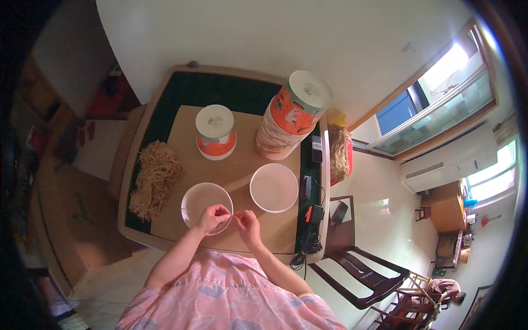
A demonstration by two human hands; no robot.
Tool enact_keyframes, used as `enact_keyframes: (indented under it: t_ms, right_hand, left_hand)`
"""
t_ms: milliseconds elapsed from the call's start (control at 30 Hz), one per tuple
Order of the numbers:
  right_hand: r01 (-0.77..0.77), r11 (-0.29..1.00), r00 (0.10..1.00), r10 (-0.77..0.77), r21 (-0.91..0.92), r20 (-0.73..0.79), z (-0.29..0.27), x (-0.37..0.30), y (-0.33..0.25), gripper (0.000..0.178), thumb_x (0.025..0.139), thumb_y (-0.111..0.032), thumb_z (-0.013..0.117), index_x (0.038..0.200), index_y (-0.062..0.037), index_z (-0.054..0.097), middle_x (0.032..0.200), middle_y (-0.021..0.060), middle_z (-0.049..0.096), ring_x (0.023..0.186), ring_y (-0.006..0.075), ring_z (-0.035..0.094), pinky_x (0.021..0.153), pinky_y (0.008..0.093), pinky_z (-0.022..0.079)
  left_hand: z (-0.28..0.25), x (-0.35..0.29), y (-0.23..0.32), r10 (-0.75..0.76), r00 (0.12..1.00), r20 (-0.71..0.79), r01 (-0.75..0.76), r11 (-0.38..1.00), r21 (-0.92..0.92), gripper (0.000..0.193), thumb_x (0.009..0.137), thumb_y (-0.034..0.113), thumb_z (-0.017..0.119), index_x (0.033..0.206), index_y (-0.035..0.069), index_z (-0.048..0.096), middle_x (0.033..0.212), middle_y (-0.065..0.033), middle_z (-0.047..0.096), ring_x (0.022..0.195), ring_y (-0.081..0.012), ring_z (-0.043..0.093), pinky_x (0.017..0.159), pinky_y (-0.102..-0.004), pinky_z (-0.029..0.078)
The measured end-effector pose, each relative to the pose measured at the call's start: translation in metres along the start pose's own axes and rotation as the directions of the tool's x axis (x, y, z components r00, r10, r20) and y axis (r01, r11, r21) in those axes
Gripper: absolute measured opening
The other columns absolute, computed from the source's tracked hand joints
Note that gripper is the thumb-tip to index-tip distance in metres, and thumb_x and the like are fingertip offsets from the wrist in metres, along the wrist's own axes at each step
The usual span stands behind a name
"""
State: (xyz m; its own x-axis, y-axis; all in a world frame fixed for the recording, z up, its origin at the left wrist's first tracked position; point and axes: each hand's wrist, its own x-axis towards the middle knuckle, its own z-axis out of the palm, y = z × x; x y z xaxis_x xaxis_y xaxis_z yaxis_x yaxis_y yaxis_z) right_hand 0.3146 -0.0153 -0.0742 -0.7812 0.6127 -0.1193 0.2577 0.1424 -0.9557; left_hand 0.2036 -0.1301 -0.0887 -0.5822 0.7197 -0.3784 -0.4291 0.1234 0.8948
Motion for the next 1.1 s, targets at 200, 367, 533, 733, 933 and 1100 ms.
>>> enact_keyframes:
  t_ms: [200, 367, 533, 733, 933, 1100]
  right_hand:
    - [-0.076, 0.991, 0.997, 0.075, 0.113, 0.016, 0.003, 0.002, 0.0, 0.011, 0.082, -0.011, 0.063, 0.086, -0.0009, 0.06, 0.072, 0.0004, 0.059, 0.066, 0.0062, 0.052, 0.059, 0.0206, 0.044]
    - [-0.118, 0.982, 0.993, 0.115, 0.148, 0.026, 0.004, 0.003, 0.002, 0.011, 0.082, -0.01, 0.064, 0.088, -0.0012, 0.061, 0.077, 0.0027, 0.058, 0.067, 0.0089, 0.054, 0.061, 0.0229, 0.045]
    - [-0.128, 0.975, 0.982, 0.099, 0.181, 0.16, -0.004, 0.003, -0.005, 0.012, 0.084, -0.008, 0.061, 0.094, -0.0017, 0.061, 0.082, 0.0012, 0.06, 0.075, 0.0068, 0.055, 0.067, 0.02, 0.045]
    - [-0.022, 1.0, 0.983, 0.019, 0.011, 0.185, -0.008, 0.007, -0.004, 0.01, 0.082, -0.004, 0.061, 0.091, -0.002, 0.063, 0.083, 0.0024, 0.056, 0.074, 0.0087, 0.056, 0.066, 0.0219, 0.045]
    - [-0.018, 0.999, 0.987, 0.023, -0.035, 0.159, -0.006, 0.009, -0.007, 0.007, 0.08, -0.005, 0.063, 0.085, -0.0013, 0.062, 0.08, 0.003, 0.056, 0.071, 0.0093, 0.055, 0.063, 0.0228, 0.045]
    - [0.014, 1.0, 0.989, -0.01, -0.025, 0.15, -0.005, 0.01, -0.003, 0.008, 0.081, -0.007, 0.063, 0.085, -0.0005, 0.061, 0.079, 0.0027, 0.055, 0.07, 0.008, 0.055, 0.062, 0.0212, 0.045]
  left_hand:
    - [0.006, -0.017, 0.02, 0.317, 0.948, 0.026, -0.295, 0.847, 0.442, 0.006, 0.077, 0.007, 0.063, 0.081, 0.003, 0.063, 0.072, -0.0043, 0.062, 0.062, -0.0109, 0.058, 0.058, -0.0255, 0.047]
    - [0.009, -0.024, 0.03, 0.371, 0.926, 0.063, -0.34, 0.753, 0.563, 0.008, 0.075, 0.007, 0.064, 0.081, 0.003, 0.063, 0.074, -0.0065, 0.063, 0.061, -0.0121, 0.059, 0.056, -0.0258, 0.046]
    - [0.013, -0.025, 0.034, 0.359, 0.933, -0.033, -0.297, 0.818, 0.492, 0.007, 0.077, 0.009, 0.064, 0.081, 0.003, 0.064, 0.069, -0.0045, 0.062, 0.059, -0.0092, 0.056, 0.055, -0.0248, 0.045]
    - [0.012, -0.023, 0.034, 0.338, 0.94, -0.055, -0.279, 0.85, 0.448, 0.008, 0.077, 0.01, 0.063, 0.077, 0.002, 0.062, 0.07, -0.0071, 0.063, 0.061, -0.0126, 0.059, 0.057, -0.0267, 0.048]
    - [0.013, -0.024, 0.036, 0.399, 0.915, -0.061, -0.313, 0.798, 0.515, 0.006, 0.076, 0.009, 0.063, 0.076, 0.003, 0.062, 0.071, -0.0085, 0.062, 0.06, -0.0166, 0.06, 0.057, -0.0282, 0.049]
    - [0.015, -0.023, 0.035, 0.432, 0.896, -0.1, -0.304, 0.763, 0.57, 0.006, 0.074, 0.009, 0.064, 0.074, 0.004, 0.06, 0.071, -0.0094, 0.061, 0.062, -0.0201, 0.061, 0.057, -0.0304, 0.049]
